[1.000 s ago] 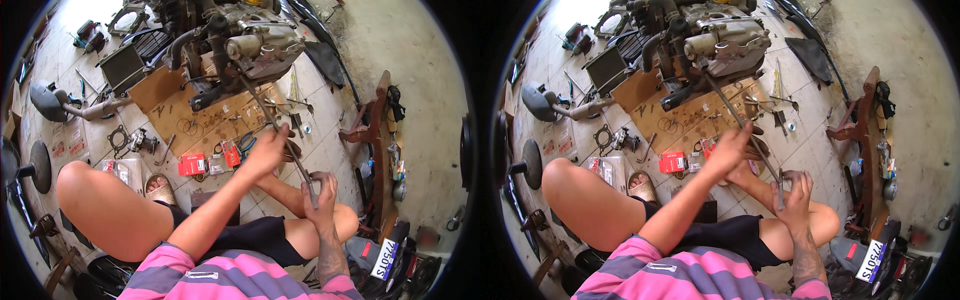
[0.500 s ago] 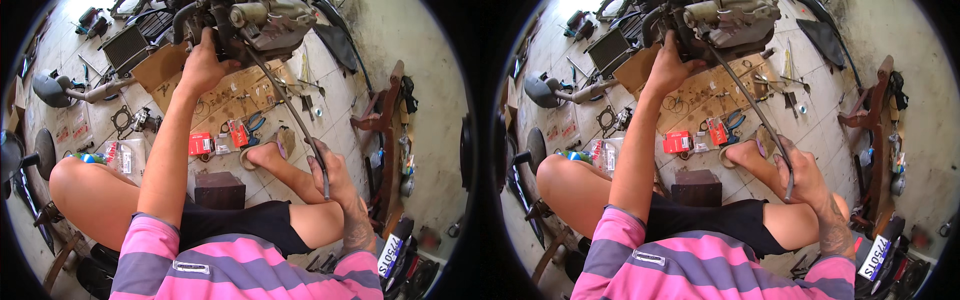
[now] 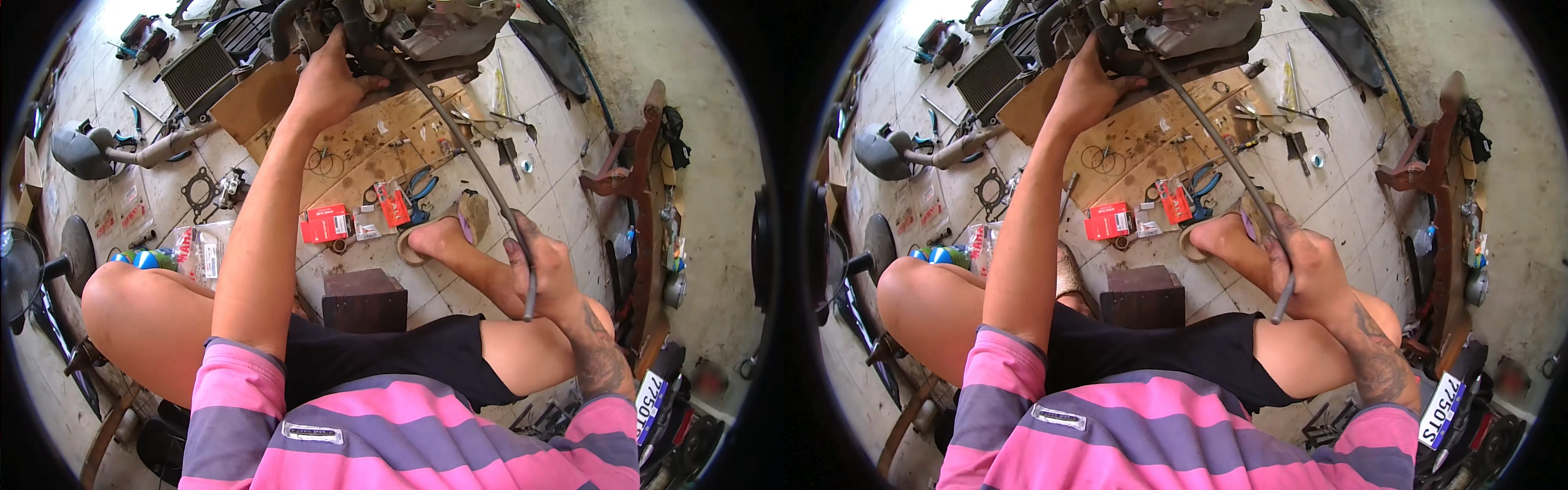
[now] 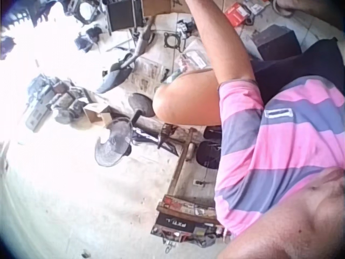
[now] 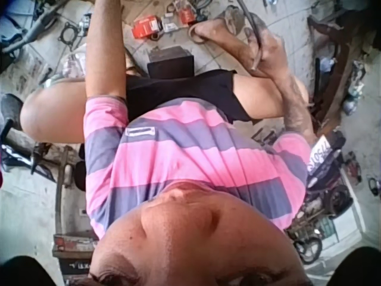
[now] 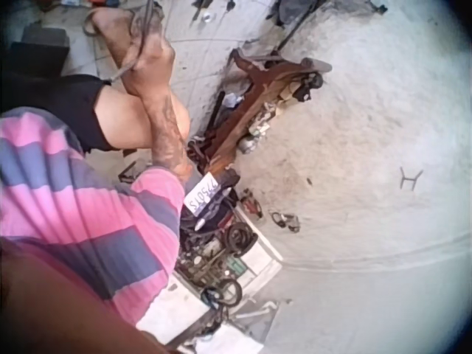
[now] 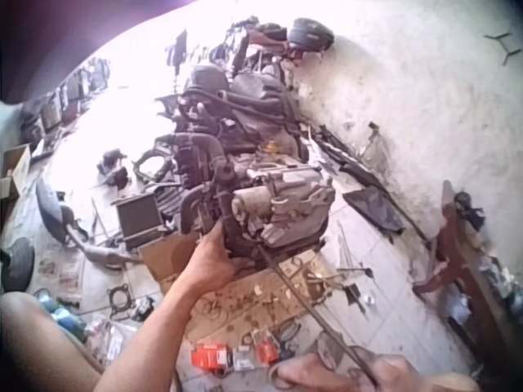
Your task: Repairing and assembling components of a motorcycle engine while sitting on the floor.
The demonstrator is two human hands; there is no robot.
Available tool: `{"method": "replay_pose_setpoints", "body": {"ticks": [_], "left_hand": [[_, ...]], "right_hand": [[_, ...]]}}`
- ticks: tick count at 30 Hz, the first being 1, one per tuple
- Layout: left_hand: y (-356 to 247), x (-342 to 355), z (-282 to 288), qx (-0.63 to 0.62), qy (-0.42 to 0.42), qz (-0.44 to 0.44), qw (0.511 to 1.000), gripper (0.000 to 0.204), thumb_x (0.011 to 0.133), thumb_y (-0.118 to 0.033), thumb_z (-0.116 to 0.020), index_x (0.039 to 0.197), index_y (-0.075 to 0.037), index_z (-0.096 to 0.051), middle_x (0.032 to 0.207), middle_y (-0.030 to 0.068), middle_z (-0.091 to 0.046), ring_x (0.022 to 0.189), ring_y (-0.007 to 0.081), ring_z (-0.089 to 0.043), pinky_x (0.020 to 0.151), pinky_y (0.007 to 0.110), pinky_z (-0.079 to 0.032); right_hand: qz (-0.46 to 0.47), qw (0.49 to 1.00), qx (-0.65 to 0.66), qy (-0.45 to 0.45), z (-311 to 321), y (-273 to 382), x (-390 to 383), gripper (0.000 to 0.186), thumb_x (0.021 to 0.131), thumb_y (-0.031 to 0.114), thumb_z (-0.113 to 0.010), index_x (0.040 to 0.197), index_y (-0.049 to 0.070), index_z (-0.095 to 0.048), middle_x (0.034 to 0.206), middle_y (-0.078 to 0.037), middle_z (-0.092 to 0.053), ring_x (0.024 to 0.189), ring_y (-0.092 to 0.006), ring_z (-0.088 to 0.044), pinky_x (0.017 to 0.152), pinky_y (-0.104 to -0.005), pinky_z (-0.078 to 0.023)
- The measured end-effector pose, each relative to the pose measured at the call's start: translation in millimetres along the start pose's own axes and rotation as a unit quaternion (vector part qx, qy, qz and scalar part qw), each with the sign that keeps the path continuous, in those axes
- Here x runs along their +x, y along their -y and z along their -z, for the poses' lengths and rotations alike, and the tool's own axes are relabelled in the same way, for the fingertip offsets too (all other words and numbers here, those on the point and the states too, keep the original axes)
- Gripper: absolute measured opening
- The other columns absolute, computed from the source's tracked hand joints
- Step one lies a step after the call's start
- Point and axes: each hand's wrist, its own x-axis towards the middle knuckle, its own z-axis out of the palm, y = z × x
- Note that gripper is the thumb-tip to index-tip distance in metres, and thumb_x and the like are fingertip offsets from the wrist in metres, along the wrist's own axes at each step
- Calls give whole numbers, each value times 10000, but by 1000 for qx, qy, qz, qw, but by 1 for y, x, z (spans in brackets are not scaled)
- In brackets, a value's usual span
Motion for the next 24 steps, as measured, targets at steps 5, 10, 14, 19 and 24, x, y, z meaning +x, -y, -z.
{"method": "replay_pose_setpoints", "body": {"ticks": [5, 10, 14, 19, 24], "left_hand": [[3, -8, -6, 20, -35, 6, 999, 633, 754, -187, -888, 1266, -55, -540, 1063, 170, -736, 1034, 372, -690, 877, 454, -524], [7, -6, -3, -70, 0, -5, 998, 582, 756, -183, -882, 1224, -31, -571, 1074, 191, -732, 1054, 401, -676, 882, 463, -525], [5, -4, 4, -80, 7, 9, 997, 569, 746, -222, -887, 1185, -19, -588, 1047, 192, -734, 1036, 396, -677, 914, 462, -512], [-9, -14, -10, 137, -60, 36, 988, 525, 803, -374, -816, 1111, -19, -581, 920, 174, -726, 933, 374, -690, 994, 493, -436], [-13, -21, -27, 96, -116, 15, 989, 485, 876, -317, -733, 1189, -1, -539, 1061, 182, -686, 1067, 331, -664, 1021, 496, -430]], "right_hand": [[-91, 892, 438, -63, -20, 0, -4, 421, 1067, 257, -516, 1318, -77, -568, 585, 40, -484, 454, -98, -394, 532, -255, -385], [-265, 468, 842, -39, -35, 8, -15, 559, 1122, 418, -340, 1359, -56, -518, 549, 96, -215, 445, -28, -208, 487, -240, -291], [-158, 822, 547, -9, -27, 16, -17, 407, 1066, 295, -567, 1314, -27, -586, 568, 59, -443, 450, -73, -387, 505, -235, -356], [-32, 992, -8, -124, -22, 17, -8, 323, 946, 40, -626, 1255, -50, -632, 791, -164, -656, 642, -161, -600, 605, -288, -480], [-70, 992, 25, -105, -30, 13, -8, 341, 980, 120, -623, 1270, -58, -617, 767, -88, -631, 646, -99, -520, 617, -259, -433]]}}
